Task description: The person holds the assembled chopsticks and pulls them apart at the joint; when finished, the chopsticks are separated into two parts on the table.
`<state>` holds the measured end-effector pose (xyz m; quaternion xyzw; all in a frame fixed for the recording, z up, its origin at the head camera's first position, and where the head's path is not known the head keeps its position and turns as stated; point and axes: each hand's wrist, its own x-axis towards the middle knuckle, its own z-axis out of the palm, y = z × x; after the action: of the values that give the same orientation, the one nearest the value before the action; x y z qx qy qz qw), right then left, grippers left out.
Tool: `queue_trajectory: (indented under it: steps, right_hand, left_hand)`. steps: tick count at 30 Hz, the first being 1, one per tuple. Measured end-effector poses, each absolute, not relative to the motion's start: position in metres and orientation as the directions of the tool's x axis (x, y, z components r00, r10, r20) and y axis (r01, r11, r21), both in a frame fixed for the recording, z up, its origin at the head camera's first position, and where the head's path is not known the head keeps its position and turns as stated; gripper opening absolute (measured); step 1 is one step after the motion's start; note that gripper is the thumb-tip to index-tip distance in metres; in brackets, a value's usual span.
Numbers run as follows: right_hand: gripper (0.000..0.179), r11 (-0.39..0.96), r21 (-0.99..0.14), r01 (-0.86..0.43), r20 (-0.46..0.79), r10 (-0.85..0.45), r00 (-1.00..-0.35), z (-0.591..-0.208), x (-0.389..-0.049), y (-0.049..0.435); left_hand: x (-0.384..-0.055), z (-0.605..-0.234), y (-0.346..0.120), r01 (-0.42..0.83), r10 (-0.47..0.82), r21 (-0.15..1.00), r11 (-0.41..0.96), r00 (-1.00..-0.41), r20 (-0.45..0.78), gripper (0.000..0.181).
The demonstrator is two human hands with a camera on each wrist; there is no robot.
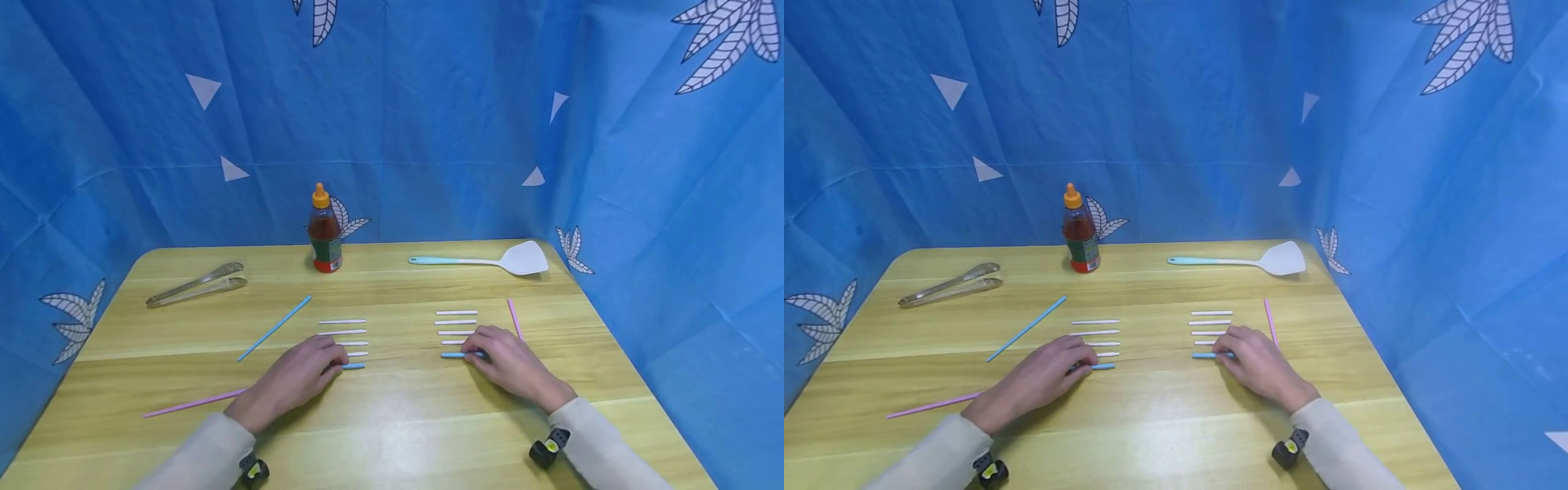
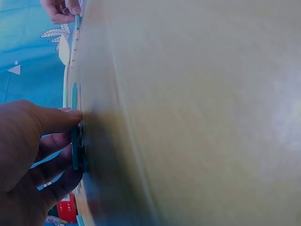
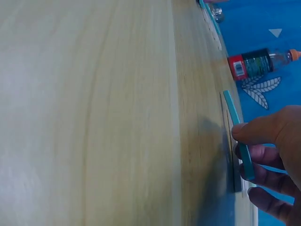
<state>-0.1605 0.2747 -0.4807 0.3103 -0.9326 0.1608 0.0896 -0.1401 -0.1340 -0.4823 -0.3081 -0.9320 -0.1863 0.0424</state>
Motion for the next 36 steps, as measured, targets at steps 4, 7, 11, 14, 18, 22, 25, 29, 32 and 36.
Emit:
queue_trajectory:
  steps: [4, 7, 11, 14, 18, 22, 25, 29, 32, 36]
  right_hand:
    - [0.014, 0.769, -0.251, -0.588, 0.261, -0.531, -0.806, -0.483, -0.162, 0.277]
    - [0.014, 0.773, -0.251, -0.583, 0.258, -0.527, -0.810, -0.485, -0.162, 0.278]
    - [0.014, 0.772, -0.232, -0.592, 0.276, -0.531, -0.801, -0.487, -0.163, 0.278]
    - [0.014, 0.771, -0.224, -0.596, 0.288, -0.532, -0.796, -0.486, -0.163, 0.277]
    - [0.014, 0.771, -0.230, -0.594, 0.284, -0.530, -0.799, -0.485, -0.164, 0.277]
    - [0.014, 0.773, -0.241, -0.587, 0.272, -0.527, -0.805, -0.486, -0.164, 0.277]
    - [0.015, 0.774, -0.244, -0.584, 0.266, -0.526, -0.808, -0.486, -0.164, 0.276]
    - [0.016, 0.772, -0.246, -0.586, 0.270, -0.527, -0.806, -0.486, -0.164, 0.276]
    - [0.016, 0.771, -0.244, -0.588, 0.274, -0.527, -0.804, -0.486, -0.164, 0.276]
    - [0.015, 0.772, -0.243, -0.587, 0.273, -0.526, -0.805, -0.487, -0.164, 0.277]
  left_hand:
    - [-0.141, -0.484, -0.133, 0.587, 0.556, 0.315, 0.746, -0.809, 0.192, 0.009]
    - [-0.142, -0.484, -0.133, 0.584, 0.554, 0.313, 0.749, -0.811, 0.188, 0.009]
    - [-0.143, -0.484, -0.132, 0.573, 0.545, 0.312, 0.758, -0.819, 0.179, 0.008]
    - [-0.144, -0.483, -0.131, 0.564, 0.539, 0.309, 0.766, -0.825, 0.172, 0.008]
    - [-0.145, -0.484, -0.129, 0.557, 0.534, 0.312, 0.770, -0.830, 0.164, 0.008]
    - [-0.145, -0.482, -0.131, 0.543, 0.521, 0.317, 0.777, -0.838, 0.160, 0.007]
    - [-0.148, -0.476, -0.139, 0.524, 0.497, 0.327, 0.787, -0.851, 0.169, 0.006]
    - [-0.158, -0.466, -0.166, 0.459, 0.425, 0.365, 0.810, -0.888, 0.174, 0.010]
    - [-0.167, -0.460, -0.192, 0.379, 0.343, 0.392, 0.838, -0.925, 0.161, 0.014]
    - [-0.172, -0.460, -0.219, 0.274, 0.247, 0.402, 0.873, -0.962, 0.121, 0.020]
